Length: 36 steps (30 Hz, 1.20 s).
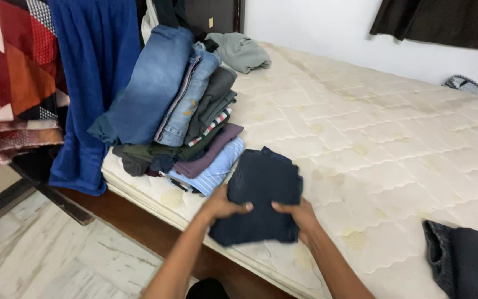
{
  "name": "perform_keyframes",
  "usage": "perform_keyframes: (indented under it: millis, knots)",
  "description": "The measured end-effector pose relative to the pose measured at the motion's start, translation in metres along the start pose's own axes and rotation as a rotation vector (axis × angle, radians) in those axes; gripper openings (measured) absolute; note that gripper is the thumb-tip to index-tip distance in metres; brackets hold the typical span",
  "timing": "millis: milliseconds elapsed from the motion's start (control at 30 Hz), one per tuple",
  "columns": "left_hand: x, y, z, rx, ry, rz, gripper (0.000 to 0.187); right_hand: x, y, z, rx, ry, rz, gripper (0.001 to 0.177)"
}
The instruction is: The person folds multiple pairs of pants and shirts on a bed. They smooth and fold each item by hand, then place the folded garments into neat stacks on the mattress.
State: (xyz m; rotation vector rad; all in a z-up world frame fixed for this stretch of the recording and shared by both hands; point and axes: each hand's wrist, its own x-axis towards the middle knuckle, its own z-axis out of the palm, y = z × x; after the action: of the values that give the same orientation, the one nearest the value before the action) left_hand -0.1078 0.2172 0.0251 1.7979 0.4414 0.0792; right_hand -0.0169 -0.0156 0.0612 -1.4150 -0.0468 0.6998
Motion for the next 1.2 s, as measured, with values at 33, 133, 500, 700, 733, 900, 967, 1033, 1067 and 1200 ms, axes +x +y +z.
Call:
perform_keyframes:
  millis: [33, 133, 500, 700, 733, 900, 967, 1033, 1067, 1200]
  knots:
    - [-0.01, -0.002, 0.015, -0.007, 0.011, -0.016, 0.102, -0.013, 0.006, -0.009, -0.014, 0.014, -0.02, 0.065]
    - [-0.039, 0.004, 0.061, -0.06, -0.014, -0.077, 0.099, -0.045, 0.025, -0.043, 0.085, 0.03, -0.005, 0.066]
    - [-0.093, 0.087, 0.249, -0.206, -0.174, -0.206, 0.099, -0.146, 0.018, -0.223, -0.001, 0.293, -0.003, 0.064]
    - [-0.094, 0.105, 0.372, -0.352, -0.231, -0.12, 0.09, -0.186, 0.0, -0.321, -0.123, 0.495, -0.078, 0.074]
    - [-0.09, 0.109, 0.394, -0.336, -0.24, -0.088, 0.087, -0.191, -0.008, -0.342, -0.151, 0.533, -0.133, 0.074]
    - [-0.065, 0.148, 0.479, -0.334, -0.275, 0.24, 0.079, -0.206, -0.047, -0.423, -0.263, 0.71, -0.298, 0.074]
    - [-0.05, 0.166, 0.506, -0.287, -0.316, 0.226, 0.083, -0.202, -0.059, -0.455, -0.323, 0.781, -0.288, 0.072]
    - [-0.039, 0.177, 0.524, -0.192, -0.337, 0.136, 0.091, -0.195, -0.06, -0.486, -0.233, 0.812, -0.224, 0.072]
    - [-0.033, 0.18, 0.529, -0.149, -0.352, 0.12, 0.091, -0.188, -0.052, -0.497, -0.283, 0.845, -0.205, 0.072]
    - [-0.03, 0.17, 0.546, 0.065, -0.356, -0.021, 0.088, -0.143, 0.014, -0.526, -0.636, 0.996, -0.069, 0.078]
